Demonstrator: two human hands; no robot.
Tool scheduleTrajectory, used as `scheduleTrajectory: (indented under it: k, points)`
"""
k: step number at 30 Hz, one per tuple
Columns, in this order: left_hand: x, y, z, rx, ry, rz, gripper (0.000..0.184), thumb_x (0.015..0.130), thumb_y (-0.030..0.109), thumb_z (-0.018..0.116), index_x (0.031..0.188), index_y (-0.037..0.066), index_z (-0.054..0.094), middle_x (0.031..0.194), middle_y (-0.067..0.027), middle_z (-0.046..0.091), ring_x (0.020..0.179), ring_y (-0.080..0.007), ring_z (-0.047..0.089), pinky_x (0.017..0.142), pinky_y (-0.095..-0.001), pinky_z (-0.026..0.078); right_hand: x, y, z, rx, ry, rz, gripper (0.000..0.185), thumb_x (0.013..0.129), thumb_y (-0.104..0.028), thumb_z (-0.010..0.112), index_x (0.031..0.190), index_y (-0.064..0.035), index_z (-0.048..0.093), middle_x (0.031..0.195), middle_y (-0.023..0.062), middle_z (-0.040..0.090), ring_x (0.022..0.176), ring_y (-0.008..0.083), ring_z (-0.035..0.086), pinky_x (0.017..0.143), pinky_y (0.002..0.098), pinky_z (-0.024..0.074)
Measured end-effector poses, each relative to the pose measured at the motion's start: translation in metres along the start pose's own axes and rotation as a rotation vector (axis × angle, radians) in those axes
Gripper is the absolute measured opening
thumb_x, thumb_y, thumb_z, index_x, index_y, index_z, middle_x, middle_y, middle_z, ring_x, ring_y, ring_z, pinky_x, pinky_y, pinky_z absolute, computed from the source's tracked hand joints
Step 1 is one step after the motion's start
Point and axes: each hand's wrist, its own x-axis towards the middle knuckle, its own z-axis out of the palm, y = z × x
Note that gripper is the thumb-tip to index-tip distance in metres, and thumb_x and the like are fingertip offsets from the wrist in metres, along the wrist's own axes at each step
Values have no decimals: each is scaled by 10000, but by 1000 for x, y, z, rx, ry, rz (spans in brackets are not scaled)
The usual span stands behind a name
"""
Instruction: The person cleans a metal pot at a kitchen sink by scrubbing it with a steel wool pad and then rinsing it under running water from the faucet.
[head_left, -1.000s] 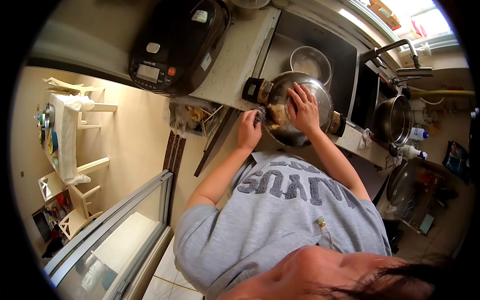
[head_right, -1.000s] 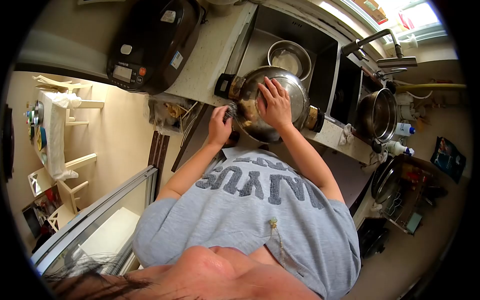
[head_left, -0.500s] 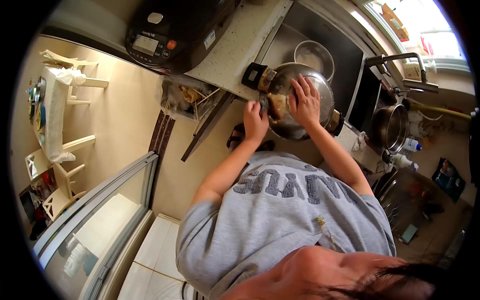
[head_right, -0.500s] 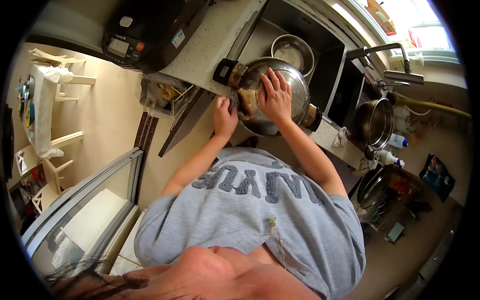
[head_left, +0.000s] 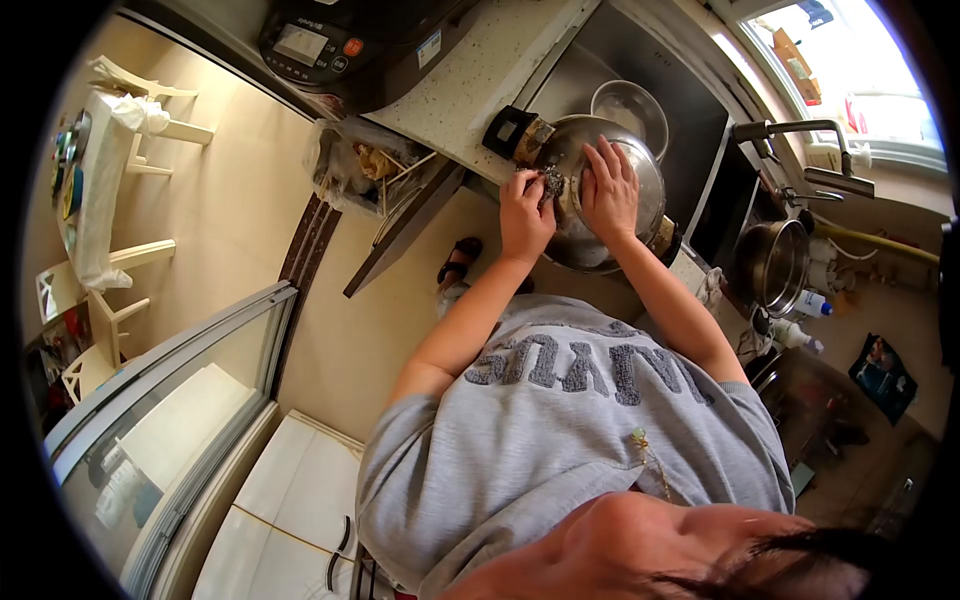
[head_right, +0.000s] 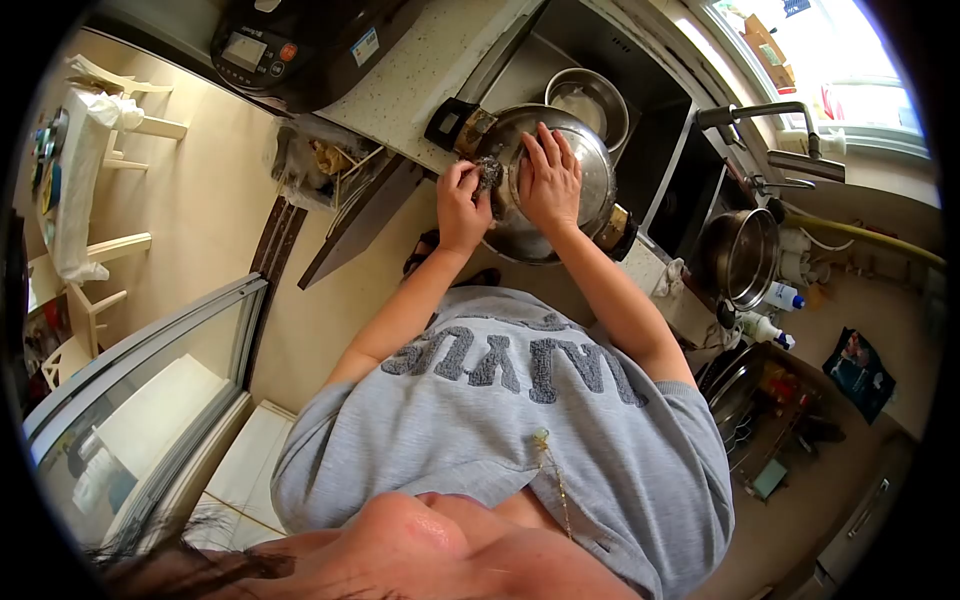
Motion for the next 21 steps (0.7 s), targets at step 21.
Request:
scheduleTrajectory:
  k: [21]
  points:
    - [-31,30,-3,243,-172,204,347,723,-9,548,1065,-65,563,1035,-189,463,949,-379,465,840,-415,428,0,-1,6,7,97,-28,339,861,-197,484,1182,-111,553,1305,114,477,1235,313,399,998,427,324]
